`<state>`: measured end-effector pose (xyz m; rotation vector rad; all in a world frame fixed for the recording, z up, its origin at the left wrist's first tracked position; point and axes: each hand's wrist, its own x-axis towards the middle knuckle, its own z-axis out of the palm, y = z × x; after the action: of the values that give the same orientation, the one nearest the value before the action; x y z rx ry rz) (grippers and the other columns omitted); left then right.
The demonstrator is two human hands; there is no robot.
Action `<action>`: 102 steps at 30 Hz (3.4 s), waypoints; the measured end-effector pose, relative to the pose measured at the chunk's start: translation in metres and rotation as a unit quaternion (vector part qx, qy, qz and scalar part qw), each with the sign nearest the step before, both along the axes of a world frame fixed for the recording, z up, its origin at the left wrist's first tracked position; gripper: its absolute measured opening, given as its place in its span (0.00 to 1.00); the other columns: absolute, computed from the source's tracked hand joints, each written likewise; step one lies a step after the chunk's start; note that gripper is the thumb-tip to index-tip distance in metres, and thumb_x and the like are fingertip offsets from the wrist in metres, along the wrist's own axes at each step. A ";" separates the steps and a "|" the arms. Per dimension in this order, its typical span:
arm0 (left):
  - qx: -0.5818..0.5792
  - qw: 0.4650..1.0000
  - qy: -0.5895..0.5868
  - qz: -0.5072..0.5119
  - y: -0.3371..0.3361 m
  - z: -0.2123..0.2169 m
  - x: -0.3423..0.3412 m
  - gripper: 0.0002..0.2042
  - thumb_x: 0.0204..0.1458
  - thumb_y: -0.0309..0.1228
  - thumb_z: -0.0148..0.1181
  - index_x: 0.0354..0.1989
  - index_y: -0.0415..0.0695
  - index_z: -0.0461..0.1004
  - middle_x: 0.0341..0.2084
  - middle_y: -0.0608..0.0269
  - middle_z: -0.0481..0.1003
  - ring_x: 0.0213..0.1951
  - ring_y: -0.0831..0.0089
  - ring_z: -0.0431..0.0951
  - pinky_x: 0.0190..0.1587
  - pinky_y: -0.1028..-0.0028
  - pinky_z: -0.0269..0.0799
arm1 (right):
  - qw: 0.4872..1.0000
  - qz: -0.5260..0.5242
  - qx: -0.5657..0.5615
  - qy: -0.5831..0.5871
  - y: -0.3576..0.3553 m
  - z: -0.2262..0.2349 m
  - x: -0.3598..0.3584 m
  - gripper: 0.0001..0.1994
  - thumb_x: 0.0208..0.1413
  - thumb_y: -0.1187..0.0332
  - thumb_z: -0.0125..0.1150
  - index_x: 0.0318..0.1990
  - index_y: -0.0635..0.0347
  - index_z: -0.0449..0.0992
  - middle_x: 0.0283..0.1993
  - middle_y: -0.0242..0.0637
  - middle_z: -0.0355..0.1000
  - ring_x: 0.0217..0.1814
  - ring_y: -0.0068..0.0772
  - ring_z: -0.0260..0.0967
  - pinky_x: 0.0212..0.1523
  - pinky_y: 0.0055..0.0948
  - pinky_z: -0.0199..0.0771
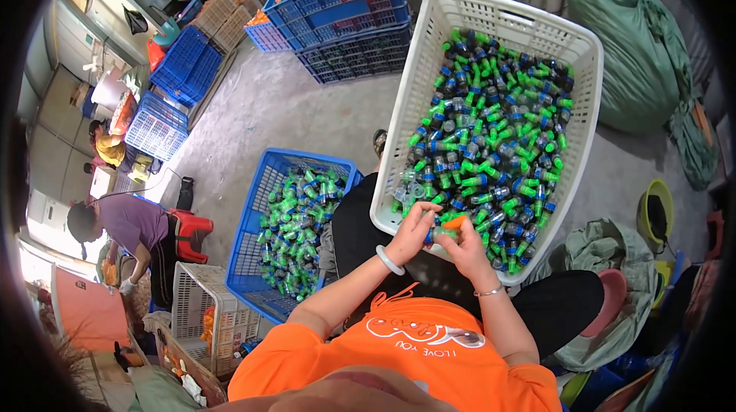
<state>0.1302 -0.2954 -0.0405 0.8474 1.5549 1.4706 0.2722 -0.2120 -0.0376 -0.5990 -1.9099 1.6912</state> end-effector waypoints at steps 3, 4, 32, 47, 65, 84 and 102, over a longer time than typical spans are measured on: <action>0.032 0.989 0.147 0.002 -0.014 0.002 0.010 0.14 0.61 0.32 0.49 0.53 0.42 0.63 0.29 0.63 0.74 0.22 0.80 0.70 0.23 0.74 0.69 | 0.952 0.033 -0.303 0.019 -0.014 0.016 0.001 0.13 0.59 0.68 0.57 0.48 0.57 0.64 0.29 0.27 0.66 0.23 0.15 0.58 0.25 0.16 0.60; 0.069 0.961 0.269 0.020 -0.019 0.005 0.014 0.13 0.61 0.32 0.48 0.52 0.43 0.64 0.30 0.62 0.74 0.22 0.78 0.71 0.23 0.73 0.69 | 0.952 0.031 -0.304 0.019 -0.015 0.015 0.001 0.13 0.59 0.68 0.57 0.48 0.57 0.64 0.29 0.27 0.66 0.23 0.15 0.58 0.25 0.16 0.60; -0.167 0.836 0.393 0.344 -0.149 -0.018 -0.100 0.16 0.53 0.26 0.56 0.51 0.40 0.68 0.41 0.52 0.71 0.38 0.64 0.73 0.42 0.69 0.67 | 0.920 0.004 0.364 -0.148 0.018 -0.042 -0.079 0.19 0.52 0.65 0.60 0.50 0.58 0.67 0.47 0.44 0.63 0.42 0.43 0.69 0.35 0.39 0.72; 0.073 0.779 0.621 0.039 0.081 -0.043 -0.078 0.13 0.43 0.24 0.57 0.40 0.47 0.75 0.40 0.61 0.72 0.43 0.57 0.70 0.43 0.62 0.66 | 0.954 -0.108 0.192 -0.202 0.022 -0.067 -0.063 0.14 0.53 0.75 0.51 0.49 0.55 0.70 0.25 0.30 0.67 0.26 0.30 0.69 0.26 0.29 0.68; -0.001 0.982 0.184 -0.035 -0.015 -0.015 -0.042 0.16 0.49 0.33 0.61 0.42 0.38 0.66 0.36 0.47 0.73 0.41 0.55 0.75 0.41 0.65 0.71 | 0.925 -0.033 0.309 -0.221 0.033 0.005 -0.021 0.19 0.52 0.72 0.62 0.52 0.60 0.70 0.40 0.37 0.66 0.36 0.31 0.69 0.29 0.28 0.69; 0.073 0.946 0.266 -0.171 -0.063 0.002 -0.022 0.14 0.56 0.26 0.54 0.47 0.36 0.62 0.42 0.48 0.68 0.43 0.56 0.73 0.45 0.66 0.69 | 0.869 0.227 -0.331 -0.290 0.022 0.012 -0.021 0.18 0.52 0.54 0.63 0.36 0.64 0.73 0.24 0.39 0.67 0.26 0.36 0.65 0.29 0.30 0.67; 0.050 0.995 0.004 -0.091 -0.098 -0.018 -0.029 0.16 0.57 0.24 0.55 0.52 0.39 0.60 0.42 0.55 0.71 0.41 0.72 0.75 0.43 0.72 0.72 | 0.907 0.309 0.132 -0.255 -0.003 0.008 -0.036 0.19 0.50 0.55 0.65 0.42 0.59 0.70 0.28 0.39 0.70 0.28 0.41 0.70 0.29 0.37 0.68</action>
<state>0.1016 -0.3931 -0.0585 1.0265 1.3794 1.4225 0.2364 -0.2154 -0.0299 -0.3639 -2.8899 1.6752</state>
